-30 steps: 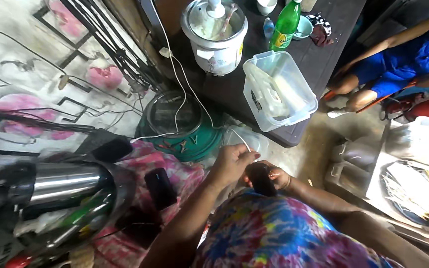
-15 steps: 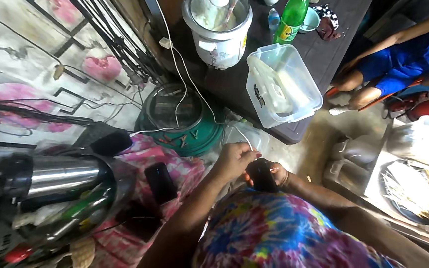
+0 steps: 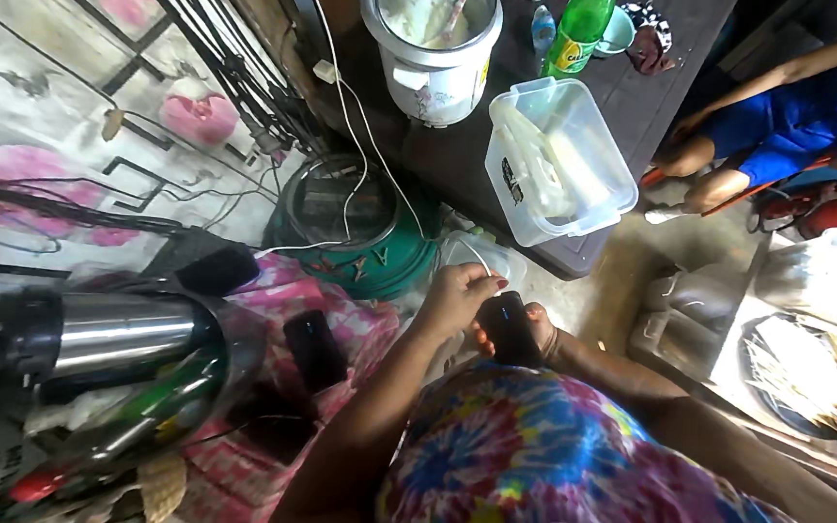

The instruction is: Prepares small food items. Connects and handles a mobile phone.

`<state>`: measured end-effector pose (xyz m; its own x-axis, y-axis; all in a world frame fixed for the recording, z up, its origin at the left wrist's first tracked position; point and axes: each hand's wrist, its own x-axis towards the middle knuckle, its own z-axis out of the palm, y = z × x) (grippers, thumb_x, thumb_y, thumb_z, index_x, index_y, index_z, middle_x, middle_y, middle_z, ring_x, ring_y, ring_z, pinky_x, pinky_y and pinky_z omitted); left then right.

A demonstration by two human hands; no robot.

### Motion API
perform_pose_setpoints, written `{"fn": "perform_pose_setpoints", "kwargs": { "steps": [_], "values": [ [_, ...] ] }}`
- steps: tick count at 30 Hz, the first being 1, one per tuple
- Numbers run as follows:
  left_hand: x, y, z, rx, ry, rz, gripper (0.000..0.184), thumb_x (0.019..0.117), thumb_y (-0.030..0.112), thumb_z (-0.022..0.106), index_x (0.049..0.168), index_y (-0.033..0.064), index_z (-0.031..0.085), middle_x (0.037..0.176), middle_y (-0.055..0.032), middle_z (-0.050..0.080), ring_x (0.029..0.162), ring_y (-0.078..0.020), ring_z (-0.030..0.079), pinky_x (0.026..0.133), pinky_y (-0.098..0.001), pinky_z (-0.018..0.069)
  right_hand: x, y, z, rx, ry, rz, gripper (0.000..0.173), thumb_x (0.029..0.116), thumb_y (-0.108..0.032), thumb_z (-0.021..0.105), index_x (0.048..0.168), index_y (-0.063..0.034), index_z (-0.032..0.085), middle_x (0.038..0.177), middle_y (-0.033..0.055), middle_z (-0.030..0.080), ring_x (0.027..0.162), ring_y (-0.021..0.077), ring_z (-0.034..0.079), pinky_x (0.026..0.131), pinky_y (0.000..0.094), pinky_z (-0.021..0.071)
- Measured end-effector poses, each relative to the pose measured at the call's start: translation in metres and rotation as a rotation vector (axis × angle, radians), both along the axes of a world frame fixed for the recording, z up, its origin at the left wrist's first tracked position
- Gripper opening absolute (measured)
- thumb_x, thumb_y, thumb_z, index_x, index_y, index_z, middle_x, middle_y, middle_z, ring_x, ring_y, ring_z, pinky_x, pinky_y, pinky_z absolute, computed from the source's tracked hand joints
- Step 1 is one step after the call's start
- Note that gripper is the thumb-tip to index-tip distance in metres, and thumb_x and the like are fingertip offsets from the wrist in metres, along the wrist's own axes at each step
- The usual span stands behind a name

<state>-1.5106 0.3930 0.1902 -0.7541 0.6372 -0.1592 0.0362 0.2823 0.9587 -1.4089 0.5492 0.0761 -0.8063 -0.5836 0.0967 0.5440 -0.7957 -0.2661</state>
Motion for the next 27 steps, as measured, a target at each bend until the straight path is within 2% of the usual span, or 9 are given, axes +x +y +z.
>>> {"fn": "perform_pose_setpoints", "kwargs": {
  "steps": [22,27],
  "values": [
    [-0.008,-0.005,-0.003,0.025,0.018,0.005,0.013,0.0982,0.013,0.067,0.091,0.0047,0.074,0.077,0.0039,0.068,0.069,0.0026,0.06,0.068,-0.0178,0.052,-0.009,-0.002,-0.002,-0.008,0.016,0.014,0.063,0.0822,-0.052,0.073,0.126,-0.0083,0.065,0.113,0.0109,0.07,0.095,0.0224,0.07,0.084,0.0374,0.0574],
    [-0.01,-0.007,-0.004,-0.004,0.013,0.012,0.014,0.0985,0.015,0.067,0.093,0.0039,0.074,0.079,0.0019,0.069,0.071,0.001,0.061,0.071,-0.0206,0.053,-0.011,-0.002,-0.004,0.008,-0.008,0.027,0.062,0.082,-0.052,0.072,0.127,-0.0092,0.065,0.114,0.0104,0.07,0.096,0.0221,0.07,0.084,0.0377,0.0578]
  ]
}}
